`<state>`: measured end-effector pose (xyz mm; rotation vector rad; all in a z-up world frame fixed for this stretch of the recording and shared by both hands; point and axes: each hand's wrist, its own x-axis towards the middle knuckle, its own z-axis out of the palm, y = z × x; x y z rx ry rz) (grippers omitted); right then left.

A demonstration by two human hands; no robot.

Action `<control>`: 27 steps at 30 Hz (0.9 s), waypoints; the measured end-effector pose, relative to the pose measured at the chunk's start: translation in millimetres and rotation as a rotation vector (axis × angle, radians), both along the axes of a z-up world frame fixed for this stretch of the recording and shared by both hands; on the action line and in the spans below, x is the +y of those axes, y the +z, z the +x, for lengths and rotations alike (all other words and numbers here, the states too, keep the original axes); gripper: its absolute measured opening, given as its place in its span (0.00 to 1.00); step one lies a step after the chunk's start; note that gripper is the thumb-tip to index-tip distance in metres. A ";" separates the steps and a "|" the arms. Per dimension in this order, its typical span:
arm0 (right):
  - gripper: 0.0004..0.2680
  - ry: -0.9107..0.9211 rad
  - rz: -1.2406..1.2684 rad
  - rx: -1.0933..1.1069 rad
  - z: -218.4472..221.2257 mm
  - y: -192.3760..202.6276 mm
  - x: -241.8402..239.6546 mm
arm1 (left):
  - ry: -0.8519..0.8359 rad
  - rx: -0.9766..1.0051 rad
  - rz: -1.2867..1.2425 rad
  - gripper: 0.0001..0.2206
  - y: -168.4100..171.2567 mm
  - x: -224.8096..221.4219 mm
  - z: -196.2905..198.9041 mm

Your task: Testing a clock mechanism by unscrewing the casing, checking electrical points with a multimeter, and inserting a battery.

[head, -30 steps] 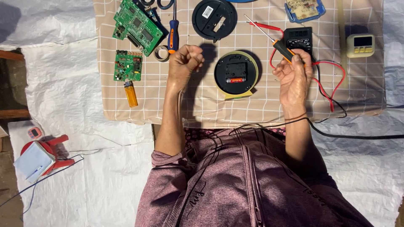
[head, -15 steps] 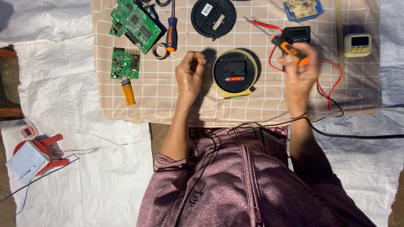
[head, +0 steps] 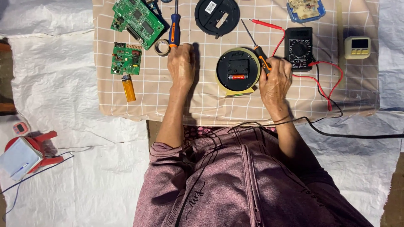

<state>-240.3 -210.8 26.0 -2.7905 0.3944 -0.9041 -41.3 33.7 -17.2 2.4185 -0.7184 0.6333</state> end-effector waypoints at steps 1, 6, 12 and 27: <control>0.18 0.002 -0.001 0.002 -0.1 4.0 1.1 | 0.002 0.002 -0.001 0.09 -2.0 0.0 1.3; 0.13 0.145 0.157 -0.050 0.8 38.6 5.8 | -0.042 -0.061 0.012 0.09 9.0 -1.5 -0.2; 0.07 0.286 0.172 0.080 8.5 70.0 11.6 | -0.059 0.012 -0.101 0.04 37.3 0.2 -26.1; 0.05 0.276 0.278 0.037 5.0 49.7 23.8 | -0.283 0.178 -0.205 0.11 59.0 -26.8 -113.9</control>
